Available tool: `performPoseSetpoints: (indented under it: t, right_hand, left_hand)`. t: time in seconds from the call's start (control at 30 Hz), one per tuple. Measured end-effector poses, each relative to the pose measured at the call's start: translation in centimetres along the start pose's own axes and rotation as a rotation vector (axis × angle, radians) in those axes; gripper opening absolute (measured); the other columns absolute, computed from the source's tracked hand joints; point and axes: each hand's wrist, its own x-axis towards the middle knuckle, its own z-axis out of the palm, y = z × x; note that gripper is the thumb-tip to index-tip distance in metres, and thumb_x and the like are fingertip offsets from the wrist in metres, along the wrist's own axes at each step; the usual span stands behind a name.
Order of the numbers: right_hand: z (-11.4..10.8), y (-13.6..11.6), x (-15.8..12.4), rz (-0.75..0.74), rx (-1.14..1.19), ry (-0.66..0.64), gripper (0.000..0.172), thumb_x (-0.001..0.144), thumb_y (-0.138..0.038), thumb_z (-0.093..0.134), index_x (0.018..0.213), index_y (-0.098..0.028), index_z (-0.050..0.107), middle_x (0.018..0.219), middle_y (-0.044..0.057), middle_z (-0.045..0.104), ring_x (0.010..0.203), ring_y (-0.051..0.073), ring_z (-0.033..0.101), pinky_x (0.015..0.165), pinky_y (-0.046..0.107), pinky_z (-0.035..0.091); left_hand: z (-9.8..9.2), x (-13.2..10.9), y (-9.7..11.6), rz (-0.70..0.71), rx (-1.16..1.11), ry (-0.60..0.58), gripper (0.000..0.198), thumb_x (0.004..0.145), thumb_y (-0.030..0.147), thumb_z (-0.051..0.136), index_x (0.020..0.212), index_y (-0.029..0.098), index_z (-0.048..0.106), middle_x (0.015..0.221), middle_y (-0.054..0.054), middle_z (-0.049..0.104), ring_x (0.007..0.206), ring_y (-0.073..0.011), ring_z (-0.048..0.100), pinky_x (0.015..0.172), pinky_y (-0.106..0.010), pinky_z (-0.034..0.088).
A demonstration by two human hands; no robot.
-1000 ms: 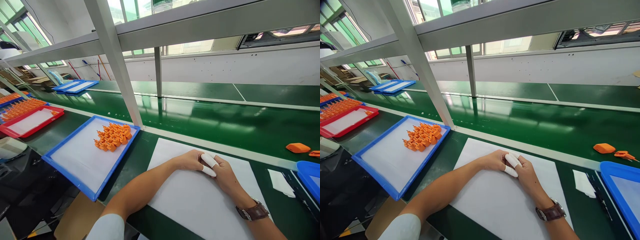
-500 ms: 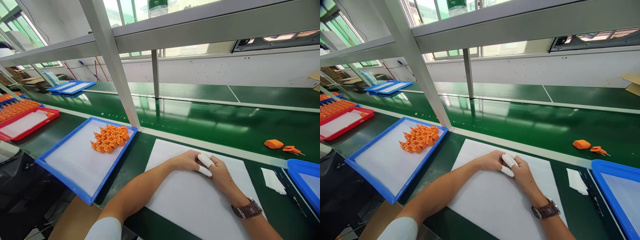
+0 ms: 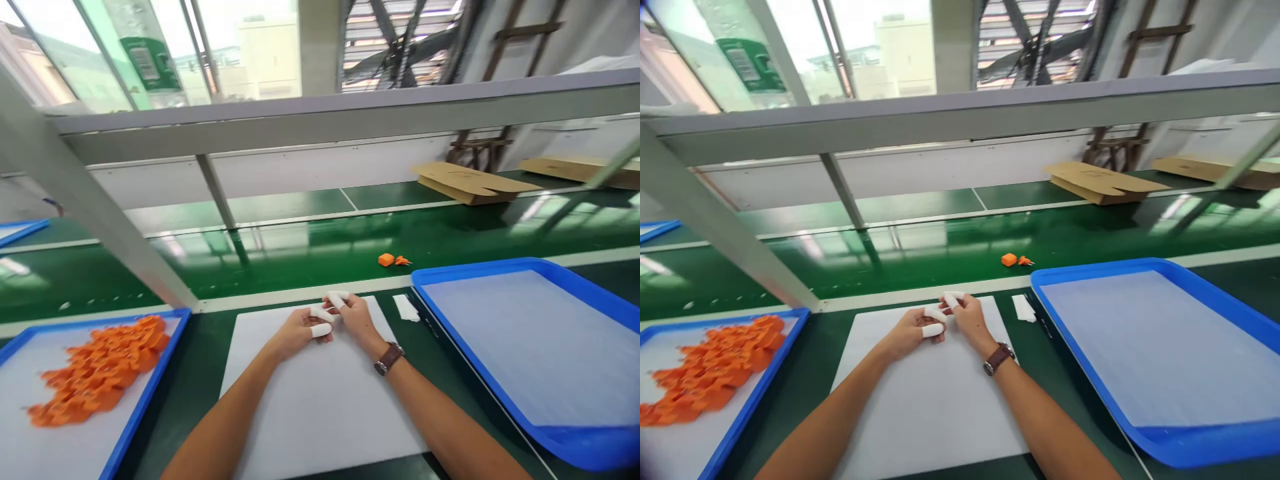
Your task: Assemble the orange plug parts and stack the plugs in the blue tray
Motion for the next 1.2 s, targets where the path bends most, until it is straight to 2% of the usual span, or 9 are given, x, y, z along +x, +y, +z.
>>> performPoseSetpoints:
  t: [0.27, 0.33, 0.47, 0.57, 0.67, 0.8, 0.9, 1.07, 1.2]
  right_hand:
    - [0.3, -0.1, 0.7, -0.057, 0.07, 0.007, 0.027, 0.083, -0.04, 0.065, 0.081, -0.013, 0.072, 0.076, 0.008, 0.072, 0.071, 0.022, 0.068, 0.066, 0.032, 0.056]
    - [0.3, 0.1, 0.9, -0.057, 0.088, 0.002, 0.024, 0.083, -0.036, 0.063, 0.08, -0.013, 0.071, 0.075, 0.007, 0.071, 0.069, 0.021, 0.067, 0.062, 0.03, 0.055]
    - [0.4, 0.4, 1.3, -0.043, 0.102, -0.01, 0.018, 0.084, -0.028, 0.06, 0.082, -0.013, 0.07, 0.075, 0.007, 0.071, 0.068, 0.02, 0.067, 0.058, 0.027, 0.053]
    - [0.4, 0.8, 1.6, -0.025, 0.092, -0.018, 0.014, 0.083, -0.026, 0.061, 0.078, -0.014, 0.067, 0.075, 0.006, 0.071, 0.065, 0.018, 0.065, 0.056, 0.025, 0.05]
    - [0.4, 1.0, 1.7, -0.021, 0.067, -0.025, 0.011, 0.083, -0.024, 0.061, 0.077, -0.015, 0.065, 0.071, 0.004, 0.069, 0.062, 0.017, 0.063, 0.055, 0.025, 0.047]
    - [0.3, 1.1, 1.7, -0.063, 0.011, -0.02, 0.009, 0.076, -0.015, 0.061, 0.067, -0.018, 0.06, 0.066, -0.001, 0.064, 0.064, 0.017, 0.061, 0.057, 0.024, 0.043]
    - [0.2, 1.2, 1.8, -0.071, -0.043, 0.004, 0.016, 0.066, -0.006, 0.061, 0.058, -0.018, 0.053, 0.059, -0.004, 0.058, 0.061, 0.016, 0.054, 0.055, 0.024, 0.036]
    - [0.2, 1.4, 1.9, -0.091, -0.063, -0.002, 0.016, 0.064, -0.004, 0.059, 0.06, -0.018, 0.055, 0.063, -0.004, 0.061, 0.064, 0.017, 0.053, 0.055, 0.025, 0.033]
    - [0.1, 1.5, 1.9, -0.102, -0.034, -0.004, 0.014, 0.066, -0.006, 0.063, 0.061, -0.018, 0.058, 0.064, -0.002, 0.063, 0.065, 0.018, 0.057, 0.058, 0.026, 0.038]
  left_hand:
    - [0.7, 0.9, -0.9, 0.01, -0.101, 0.092, 0.035, 0.079, 0.045, 0.076, 0.092, 0.013, 0.069, 0.084, -0.007, 0.068, 0.073, -0.016, 0.061, 0.071, -0.03, 0.049]
    - [-0.1, 2.0, -0.9, 0.038, -0.082, 0.229, 0.041, 0.078, 0.052, 0.074, 0.088, 0.012, 0.068, 0.083, -0.007, 0.067, 0.07, -0.015, 0.06, 0.067, -0.029, 0.049]
    - [-2.5, 6.5, 1.5, 0.113, 0.267, 0.519, 0.05, 0.075, 0.061, 0.069, 0.088, 0.013, 0.066, 0.081, -0.006, 0.066, 0.069, -0.0163, 0.061, 0.063, -0.029, 0.05]
    - [-2.6, 11.3, 4.2, 0.117, 0.462, 0.463, 0.047, 0.073, 0.054, 0.072, 0.098, 0.014, 0.068, 0.088, -0.008, 0.069, 0.078, -0.0203, 0.064, 0.069, -0.031, 0.052]
    - [-0.5, 16.4, 5.8, 0.122, 0.654, 0.318, 0.051, 0.064, 0.041, 0.08, 0.108, 0.015, 0.07, 0.099, -0.009, 0.072, 0.088, -0.0239, 0.066, 0.078, -0.033, 0.052]
    - [3.6, 22.6, 5.9, 0.12, 0.864, 0.22, 0.057, 0.06, 0.031, 0.083, 0.112, 0.014, 0.068, 0.114, -0.015, 0.07, 0.095, -0.0281, 0.066, 0.085, -0.035, 0.049]
    - [6.0, 25.6, 5.3, 0.126, 0.962, 0.203, 0.054, 0.062, 0.027, 0.081, 0.112, 0.013, 0.067, 0.118, -0.018, 0.069, 0.108, -0.0327, 0.064, 0.091, -0.036, 0.045]
    - [7.4, 26.0, 4.8, 0.145, 0.997, 0.228, 0.031, 0.066, 0.022, 0.076, 0.096, 0.014, 0.07, 0.107, -0.016, 0.072, 0.113, -0.0338, 0.061, 0.096, -0.038, 0.043]
    - [6.6, 22.1, 5.7, 0.191, 0.912, 0.267, 0.04, 0.072, 0.023, 0.075, 0.11, 0.013, 0.068, 0.107, -0.013, 0.072, 0.101, -0.0272, 0.066, 0.091, -0.037, 0.05]
